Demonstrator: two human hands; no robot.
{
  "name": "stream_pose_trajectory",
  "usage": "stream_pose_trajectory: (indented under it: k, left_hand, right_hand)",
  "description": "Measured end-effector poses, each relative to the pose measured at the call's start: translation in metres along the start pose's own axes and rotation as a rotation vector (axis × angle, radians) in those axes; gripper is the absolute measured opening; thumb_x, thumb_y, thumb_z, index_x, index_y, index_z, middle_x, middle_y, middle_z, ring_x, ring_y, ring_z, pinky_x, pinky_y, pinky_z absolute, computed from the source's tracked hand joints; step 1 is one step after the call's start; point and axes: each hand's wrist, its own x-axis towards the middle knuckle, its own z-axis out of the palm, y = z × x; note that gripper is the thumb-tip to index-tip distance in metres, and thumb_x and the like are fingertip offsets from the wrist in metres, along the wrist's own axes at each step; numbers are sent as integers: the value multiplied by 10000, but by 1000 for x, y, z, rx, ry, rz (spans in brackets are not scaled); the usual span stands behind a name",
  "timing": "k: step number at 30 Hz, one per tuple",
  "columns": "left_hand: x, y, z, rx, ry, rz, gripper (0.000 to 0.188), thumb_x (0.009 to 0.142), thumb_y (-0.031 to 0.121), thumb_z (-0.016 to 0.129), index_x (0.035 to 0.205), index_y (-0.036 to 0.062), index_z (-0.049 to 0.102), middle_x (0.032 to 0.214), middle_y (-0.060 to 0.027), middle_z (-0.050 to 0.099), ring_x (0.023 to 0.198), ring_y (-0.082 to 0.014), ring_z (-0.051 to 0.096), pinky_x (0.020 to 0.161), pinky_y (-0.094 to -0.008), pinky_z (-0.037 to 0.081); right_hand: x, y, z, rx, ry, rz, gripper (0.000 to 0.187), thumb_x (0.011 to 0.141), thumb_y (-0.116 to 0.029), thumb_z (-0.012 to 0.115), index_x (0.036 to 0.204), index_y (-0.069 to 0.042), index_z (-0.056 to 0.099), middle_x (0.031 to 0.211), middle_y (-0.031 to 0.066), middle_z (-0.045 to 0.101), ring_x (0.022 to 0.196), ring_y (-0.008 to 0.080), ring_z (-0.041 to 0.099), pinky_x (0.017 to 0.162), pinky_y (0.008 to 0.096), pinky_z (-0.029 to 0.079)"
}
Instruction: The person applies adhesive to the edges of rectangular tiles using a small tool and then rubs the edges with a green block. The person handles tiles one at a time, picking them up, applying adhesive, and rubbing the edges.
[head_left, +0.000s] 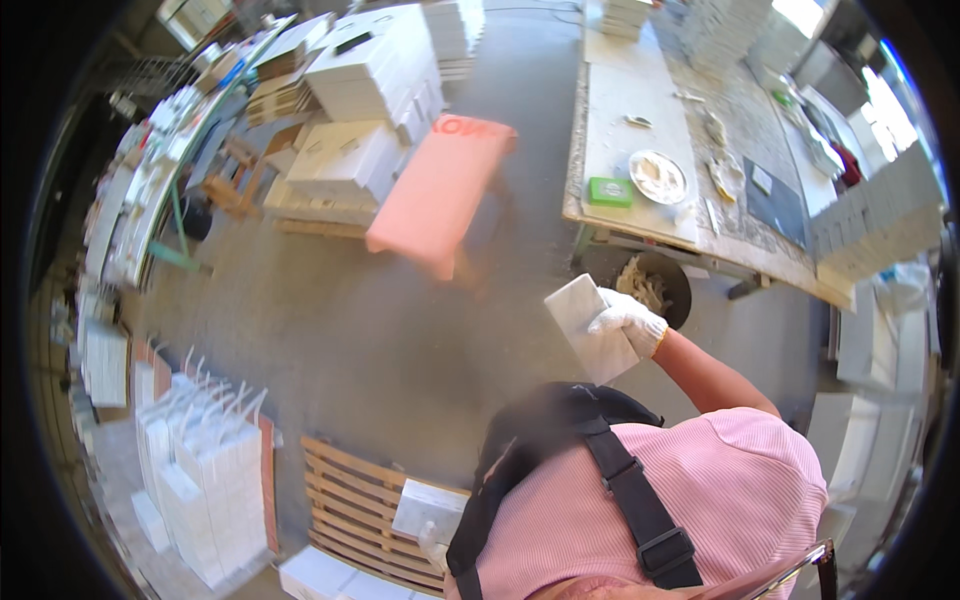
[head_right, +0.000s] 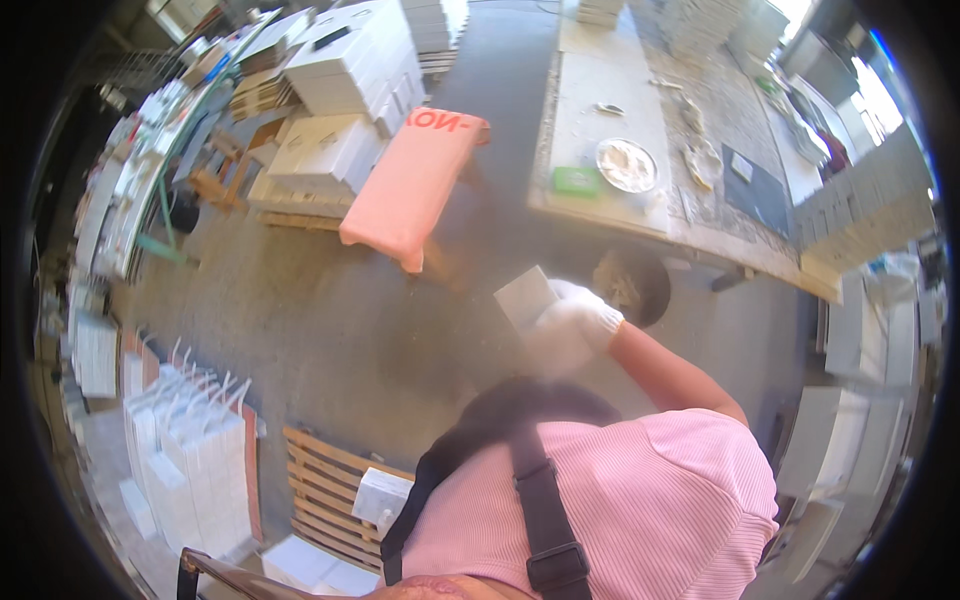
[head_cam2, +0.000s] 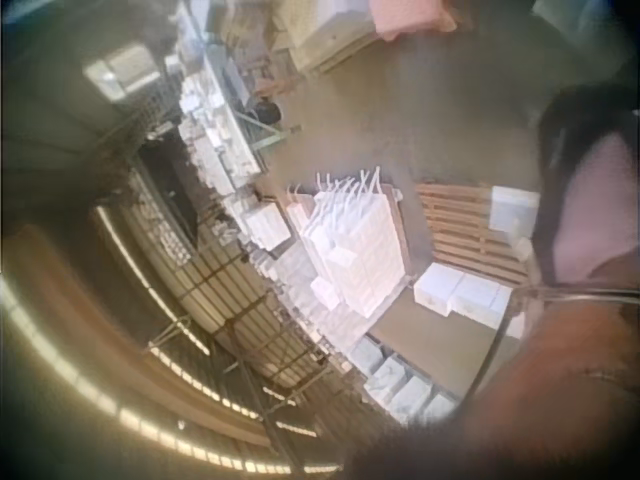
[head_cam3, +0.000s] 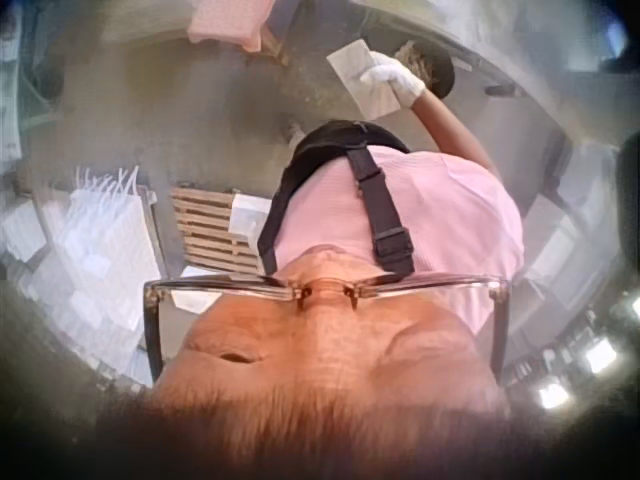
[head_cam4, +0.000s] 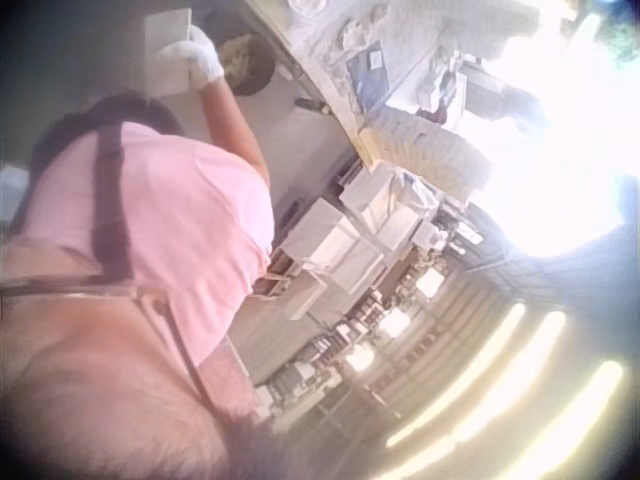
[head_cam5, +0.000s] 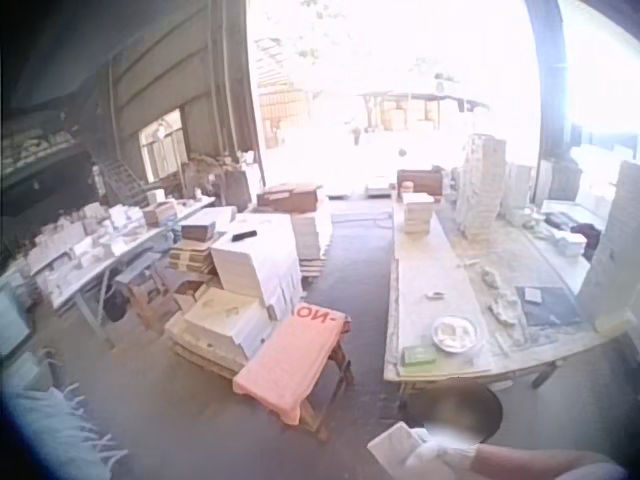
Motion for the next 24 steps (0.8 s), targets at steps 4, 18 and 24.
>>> stream_pose_trajectory:
  k: [4,18,24]
  left_hand:
    - [96,90,36,158,-179,-42,869,735,287,856,1493,47,505,1312,-131,642,1147,-310,665,976,-485,572]
    - [330,246,442,610,-959,-29,722,838,359,786,1441,32,559,1306,-144,688,1130,-337,690,1019,-524,554]
    - [289,226,642,761,-972,-209,667,815,283,772,1400,21,591,1269,-157,715,1112,-373,718,981,-563,598]
  right_hand:
    - [-23,0,-1,60,324,-60,671,774,-61,781,1415,-16,590,1257,110,696,1117,218,682,953,372,562]
    - [-80,65,-6,526,1052,-226,821,722,-100,835,1482,-13,538,1261,98,693,1138,217,681,992,393,545]
    - [-76,50,-31,624,1053,-449,802,735,-106,806,1481,-6,529,1299,102,679,1155,220,672,995,385,548]
